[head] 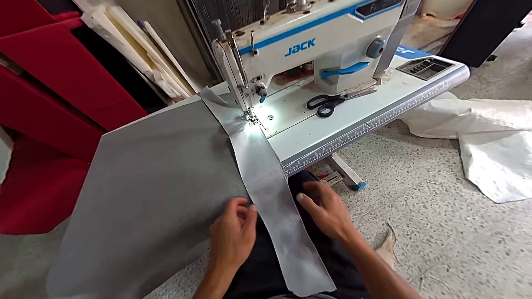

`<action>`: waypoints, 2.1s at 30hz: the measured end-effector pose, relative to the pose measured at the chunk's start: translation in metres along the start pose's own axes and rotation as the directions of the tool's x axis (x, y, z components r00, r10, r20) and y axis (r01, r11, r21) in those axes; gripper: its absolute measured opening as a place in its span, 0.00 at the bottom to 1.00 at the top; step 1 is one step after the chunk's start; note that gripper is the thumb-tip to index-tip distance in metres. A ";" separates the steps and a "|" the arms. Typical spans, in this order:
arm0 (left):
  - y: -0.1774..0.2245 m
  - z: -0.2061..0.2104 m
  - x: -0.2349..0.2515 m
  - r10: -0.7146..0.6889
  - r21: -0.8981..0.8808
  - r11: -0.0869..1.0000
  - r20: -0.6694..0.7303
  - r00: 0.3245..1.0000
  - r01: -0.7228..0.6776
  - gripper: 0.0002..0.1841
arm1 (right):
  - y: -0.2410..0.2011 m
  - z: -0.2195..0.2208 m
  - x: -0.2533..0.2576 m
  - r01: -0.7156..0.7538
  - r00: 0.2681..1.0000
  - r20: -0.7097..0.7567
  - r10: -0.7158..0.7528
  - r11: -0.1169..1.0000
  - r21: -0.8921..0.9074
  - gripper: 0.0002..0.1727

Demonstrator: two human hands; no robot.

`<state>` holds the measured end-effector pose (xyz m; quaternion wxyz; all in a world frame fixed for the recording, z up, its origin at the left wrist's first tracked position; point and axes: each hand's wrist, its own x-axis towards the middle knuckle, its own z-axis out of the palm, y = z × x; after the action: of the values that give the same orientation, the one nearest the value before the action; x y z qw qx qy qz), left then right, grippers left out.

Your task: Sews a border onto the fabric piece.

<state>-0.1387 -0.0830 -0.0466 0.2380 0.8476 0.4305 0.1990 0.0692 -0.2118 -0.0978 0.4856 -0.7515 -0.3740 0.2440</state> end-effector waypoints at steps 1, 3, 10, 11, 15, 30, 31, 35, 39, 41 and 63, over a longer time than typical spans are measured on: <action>-0.002 -0.010 0.001 0.060 0.047 0.997 -0.095 0.994 -0.056 0.24 | 0.010 0.007 0.020 -0.040 0.998 0.041 0.036 0.995 0.093 0.38; -0.005 -0.027 0.010 0.160 0.122 0.983 -0.222 0.962 -0.136 0.25 | 0.020 0.026 0.043 -0.008 0.994 0.109 -0.022 0.963 0.268 0.37; -0.020 -0.045 0.054 0.316 0.281 0.924 -0.175 0.932 -0.260 0.24 | 0.015 0.032 0.037 0.005 0.970 0.220 -0.106 0.908 0.419 0.10; -0.019 -0.043 0.055 0.333 0.273 0.920 -0.171 0.927 -0.281 0.24 | 0.012 0.029 0.034 -0.022 0.962 0.256 -0.092 0.912 0.410 0.09; 0.000 -0.035 0.056 0.495 0.203 0.858 -0.075 0.866 -0.472 0.19 | 0.001 0.015 0.015 -0.167 0.901 0.431 -0.050 0.876 0.452 0.10; 0.067 -0.002 0.059 0.813 0.076 0.313 0.494 0.308 -0.947 0.27 | -0.007 -0.017 -0.041 -0.223 0.880 0.475 -0.009 0.876 0.428 0.13; 0.078 0.001 0.060 0.763 0.066 0.290 0.586 0.273 -0.955 0.28 | -0.008 -0.019 -0.040 -0.183 0.889 0.456 -0.037 0.885 0.428 0.12; 0.121 0.003 0.075 0.341 0.103 0.384 0.908 0.245 -0.918 0.19 | -0.011 -0.025 -0.040 -0.215 0.896 0.440 -0.061 0.808 0.549 0.12; 0.139 -0.003 0.091 0.147 0.111 0.443 0.970 0.194 -0.890 0.12 | -0.002 -0.016 -0.066 -0.167 0.956 0.292 -0.003 0.815 0.554 0.20; 0.142 -0.002 0.093 0.103 0.124 0.439 0.977 0.187 -0.890 0.11 | 0.002 -0.011 -0.082 -0.026 0.990 0.139 -0.034 0.913 0.406 0.21; 0.153 0.007 0.101 0.101 0.042 0.509 0.989 0.108 -0.860 0.09 | 0.010 0.007 -0.110 -0.087 0.995 0.001 0.099 0.869 0.488 0.12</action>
<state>0.0183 -0.0802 0.0492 0.0406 0.9102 -0.0880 -0.4028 0.0015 -0.2989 -0.1096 0.6513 -0.6249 -0.2581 0.3444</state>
